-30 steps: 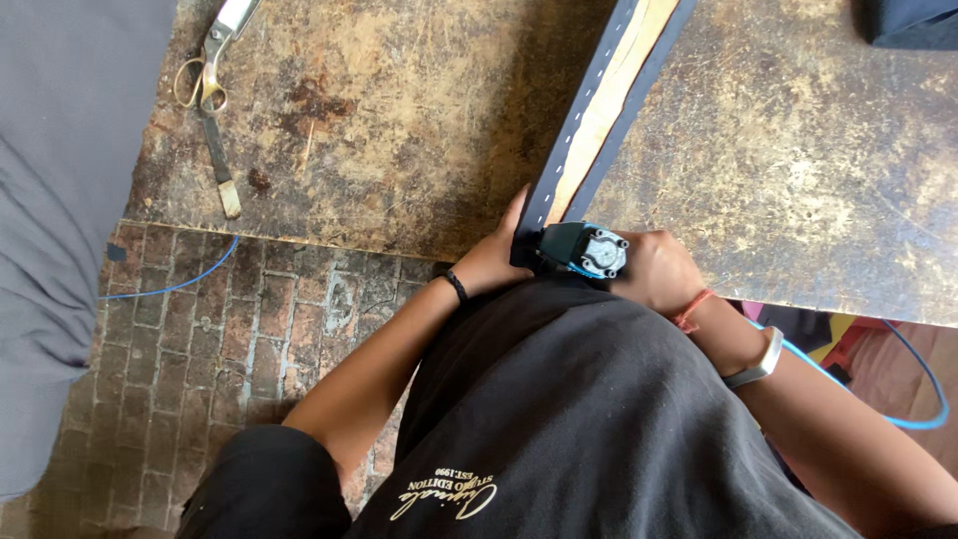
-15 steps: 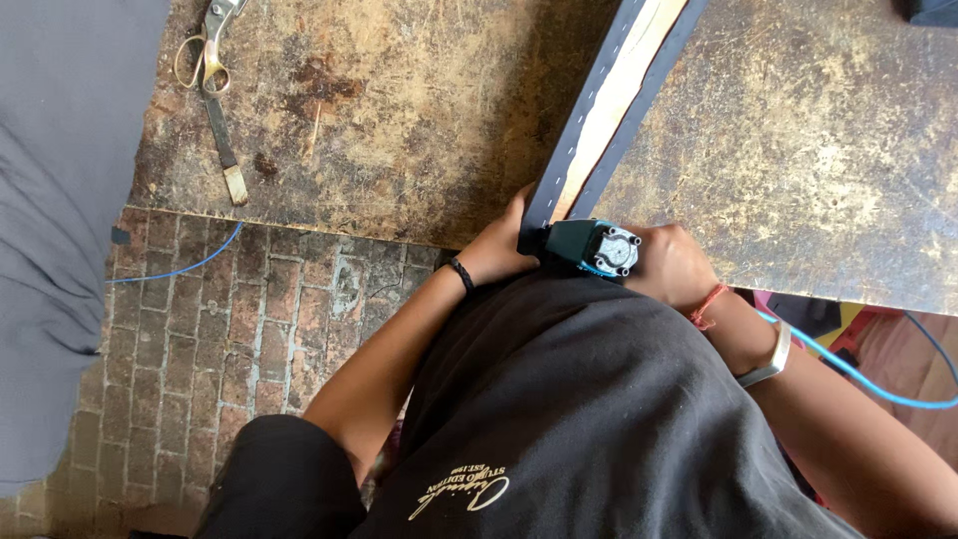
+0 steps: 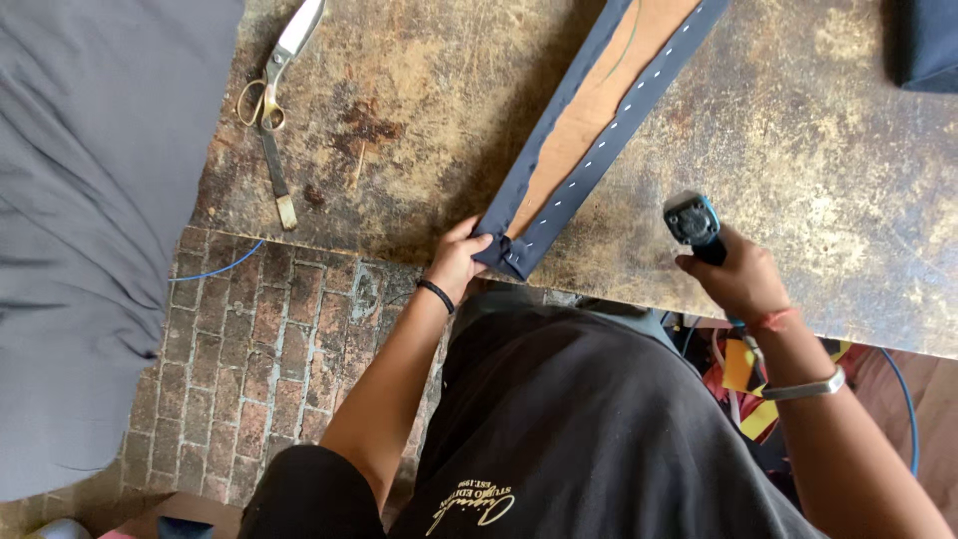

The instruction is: The person wraps a long tapered wooden panel with black fabric, folding the fabric over the panel edges and smoothing it flat. They use a pneumatic nail gun to staple the folded fabric edge along the panel, working section by section along its length, and briefly handle a small white object before resuming stapling.

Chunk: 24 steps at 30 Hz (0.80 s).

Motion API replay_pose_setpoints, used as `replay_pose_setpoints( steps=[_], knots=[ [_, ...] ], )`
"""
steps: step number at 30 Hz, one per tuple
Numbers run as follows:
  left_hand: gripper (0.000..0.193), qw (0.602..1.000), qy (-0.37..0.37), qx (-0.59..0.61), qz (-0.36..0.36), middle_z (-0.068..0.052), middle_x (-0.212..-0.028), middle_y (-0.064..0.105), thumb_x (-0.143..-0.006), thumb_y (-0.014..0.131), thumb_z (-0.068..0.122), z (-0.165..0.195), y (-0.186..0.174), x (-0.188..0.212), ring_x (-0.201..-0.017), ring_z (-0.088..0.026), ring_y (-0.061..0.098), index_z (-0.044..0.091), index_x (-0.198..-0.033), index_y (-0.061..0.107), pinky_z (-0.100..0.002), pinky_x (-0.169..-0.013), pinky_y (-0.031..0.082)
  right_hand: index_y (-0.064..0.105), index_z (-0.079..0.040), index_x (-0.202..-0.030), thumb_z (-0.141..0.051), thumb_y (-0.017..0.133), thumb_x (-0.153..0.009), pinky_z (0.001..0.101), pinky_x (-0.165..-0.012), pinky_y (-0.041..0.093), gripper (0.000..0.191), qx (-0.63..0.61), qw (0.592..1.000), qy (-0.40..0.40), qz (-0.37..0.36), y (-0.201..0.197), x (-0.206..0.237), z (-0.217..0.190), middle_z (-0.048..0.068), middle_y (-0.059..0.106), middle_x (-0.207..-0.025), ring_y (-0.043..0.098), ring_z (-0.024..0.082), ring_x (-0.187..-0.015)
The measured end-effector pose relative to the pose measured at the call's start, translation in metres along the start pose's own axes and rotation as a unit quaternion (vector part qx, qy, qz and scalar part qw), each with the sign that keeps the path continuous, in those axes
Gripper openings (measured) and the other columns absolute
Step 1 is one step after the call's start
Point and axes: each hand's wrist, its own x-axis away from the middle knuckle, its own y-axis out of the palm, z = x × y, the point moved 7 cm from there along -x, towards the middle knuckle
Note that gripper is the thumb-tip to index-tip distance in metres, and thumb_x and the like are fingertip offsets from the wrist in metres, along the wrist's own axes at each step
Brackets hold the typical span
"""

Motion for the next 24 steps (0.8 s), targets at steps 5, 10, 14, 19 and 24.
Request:
replay_pose_setpoints(
  steps=[5,10,14,19,24],
  knots=[
    [0.041,0.982,-0.009,-0.161,0.096,-0.005,-0.113,0.073,-0.095,0.063,0.006,0.012,-0.020,-0.005,-0.098,-0.018,0.069,0.009,-0.136,0.067,-0.037,-0.083,0.056,0.073,0.000,-0.109,-0.037,0.080,-0.086,0.0412,-0.074,0.061,0.044,-0.072,0.995,0.065,-0.004,0.011,-0.002,-0.006,0.018,0.079,-0.092,0.076,0.027,-0.079],
    [0.040,0.911,0.036,-0.401,0.088,-0.007,-0.107,0.078,-0.080,0.080,0.017,0.035,-0.026,-0.023,-0.087,-0.017,0.076,0.009,-0.118,0.073,-0.036,-0.075,0.061,0.077,-0.002,-0.097,-0.041,0.082,-0.079,0.0404,-0.070,0.060,0.043,-0.054,0.997,0.015,-0.052,0.038,-0.002,-0.058,0.017,0.077,-0.082,0.076,0.027,-0.072],
    [0.030,0.829,0.057,-0.556,0.010,-0.009,-0.093,0.079,-0.077,0.088,0.030,0.038,-0.022,-0.038,-0.080,-0.020,0.074,0.010,-0.099,0.081,-0.034,-0.074,0.057,0.076,0.003,-0.085,-0.045,0.083,-0.072,0.0442,-0.070,0.059,0.050,-0.045,0.996,-0.060,-0.045,0.080,0.008,-0.115,0.024,0.074,-0.078,0.076,0.033,-0.074],
    [0.027,0.830,0.087,-0.550,-0.026,-0.008,-0.084,0.078,-0.074,0.089,0.033,0.035,-0.019,-0.037,-0.074,-0.019,0.075,0.010,-0.087,0.081,-0.034,-0.071,0.058,0.074,0.008,-0.079,-0.050,0.086,-0.071,0.0487,-0.076,0.058,0.060,0.056,0.996,-0.006,-0.063,0.105,0.013,-0.139,0.031,0.070,-0.082,0.073,0.043,-0.083],
    [0.027,0.853,0.011,-0.518,-0.059,-0.005,-0.081,0.078,-0.076,0.088,0.036,0.041,-0.021,-0.034,-0.072,-0.017,0.074,0.012,-0.086,0.082,-0.032,-0.069,0.056,0.073,0.009,-0.083,-0.048,0.082,-0.072,0.0478,-0.076,0.061,0.059,0.063,0.991,0.072,-0.097,0.109,0.024,-0.143,0.031,0.072,-0.084,0.075,0.042,-0.083]
  ],
)
